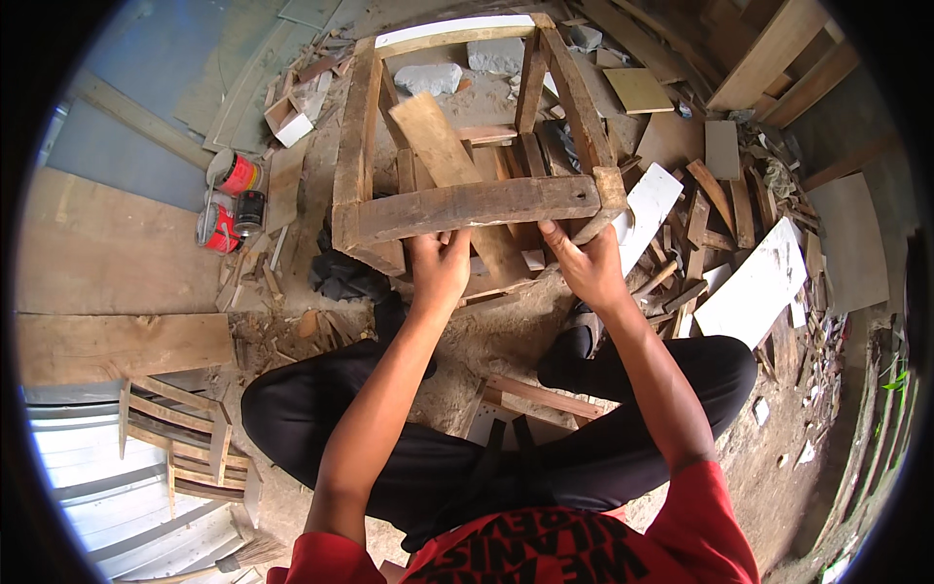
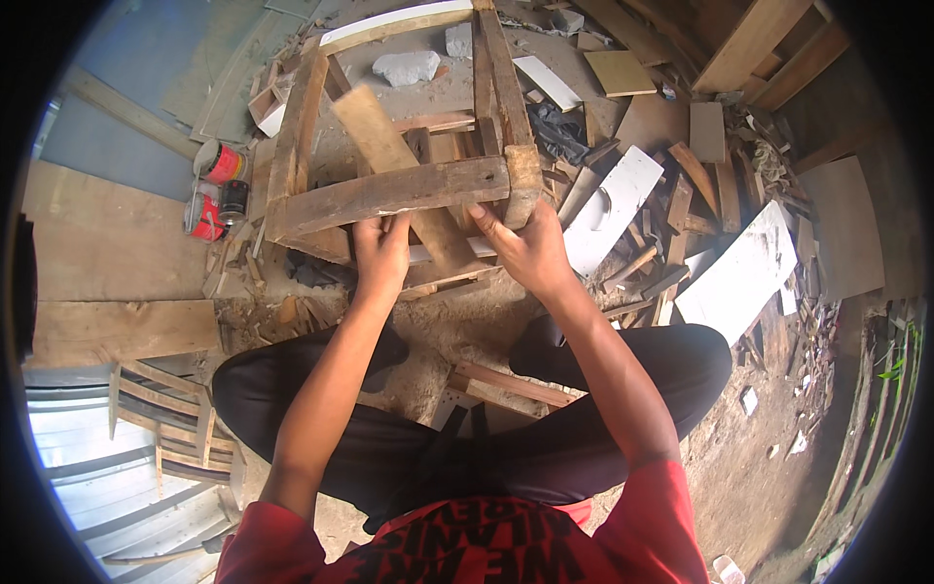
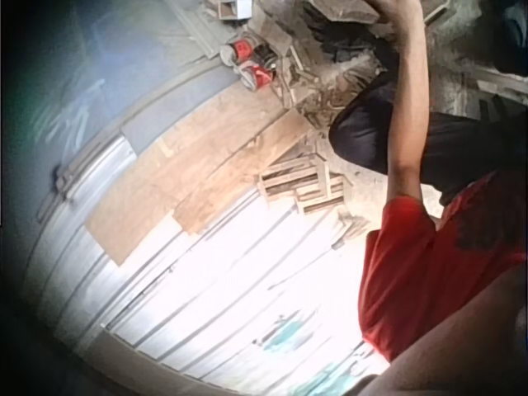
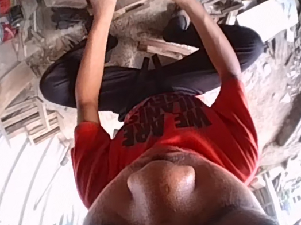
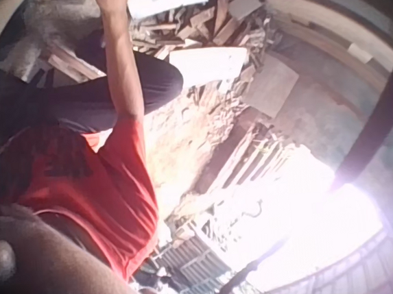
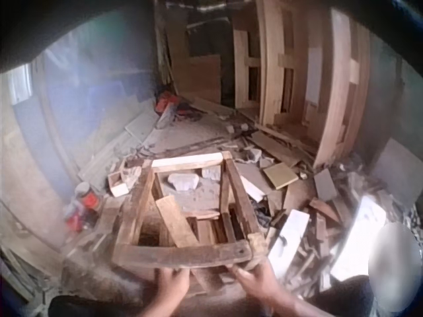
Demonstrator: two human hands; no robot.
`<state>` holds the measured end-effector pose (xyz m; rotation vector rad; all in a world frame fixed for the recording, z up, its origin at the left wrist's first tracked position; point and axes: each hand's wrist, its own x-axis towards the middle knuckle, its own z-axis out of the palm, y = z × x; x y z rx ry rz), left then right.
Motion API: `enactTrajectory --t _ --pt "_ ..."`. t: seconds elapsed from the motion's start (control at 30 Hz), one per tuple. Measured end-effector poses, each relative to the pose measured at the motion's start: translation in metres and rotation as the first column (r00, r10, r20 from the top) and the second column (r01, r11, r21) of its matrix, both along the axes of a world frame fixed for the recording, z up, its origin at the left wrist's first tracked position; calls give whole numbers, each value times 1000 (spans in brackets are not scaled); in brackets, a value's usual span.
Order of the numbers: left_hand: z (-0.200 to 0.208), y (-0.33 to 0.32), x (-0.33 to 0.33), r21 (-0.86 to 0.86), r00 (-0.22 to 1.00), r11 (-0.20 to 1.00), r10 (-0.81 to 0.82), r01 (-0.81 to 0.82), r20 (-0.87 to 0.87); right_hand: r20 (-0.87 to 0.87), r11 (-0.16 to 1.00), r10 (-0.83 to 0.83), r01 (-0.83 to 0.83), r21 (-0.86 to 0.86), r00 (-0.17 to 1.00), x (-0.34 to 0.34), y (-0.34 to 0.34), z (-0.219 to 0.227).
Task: The person assembles a wooden frame by fitting small wooden pieces into joints and securing them with a hammer. They handle wooden planks and a hammer, working on the floor in a cluttered workshop.
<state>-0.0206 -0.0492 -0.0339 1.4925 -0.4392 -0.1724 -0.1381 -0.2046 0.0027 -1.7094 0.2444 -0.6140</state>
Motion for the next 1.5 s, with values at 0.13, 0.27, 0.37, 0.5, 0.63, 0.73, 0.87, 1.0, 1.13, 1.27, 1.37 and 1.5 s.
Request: enactTrajectory --t 0.13,0.27,0.37,0.5,0.63,0.73,0.87,1.0,1.13,1.27,1.37,1.5 --pt "-2 3 -4 196 998 979 -66 63 7 6 994 -30 30 -104 1000 0 0 3" --pt "-24 0 4 191 990 972 -143 138 9 2 997 -18 18 -76 1000 3 3 2" --pt "5 -13 3 305 969 920 -238 246 -65 18 997 -50 51 -61 999 -1 -1 -4" --pt "-7 -23 21 509 959 843 -262 175 105 -20 995 -64 63 -75 998 2 2 -3" --pt "-21 -32 30 490 964 856 -247 167 101 6 995 -59 59 -84 998 2 3 -5" --pt "-23 -33 33 473 969 850 -246 232 -33 39 993 -63 67 -102 997 2 3 -5" --pt "-19 -39 29 526 951 810 -309 261 4 22 997 -41 43 -65 999 1 2 -5" --pt "-5 -43 19 529 926 789 -377 312 17 20 992 -44 46 -120 999 0 0 -3" --pt "-13 -36 2 637 893 735 -420 230 162 50 998 -16 19 -63 999 2 2 -3" --pt "5 -18 -5 621 763 727 -569 292 307 25 999 -16 17 -35 1000 0 0 -4" --pt "10 2 -7 694 624 664 -674 279 394 -2 999 -28 27 -27 1000 0 0 -6" --pt "0 7 -12 760 501 643 -689 92 523 -10 1000 -5 5 31 1000 3 -1 -7"
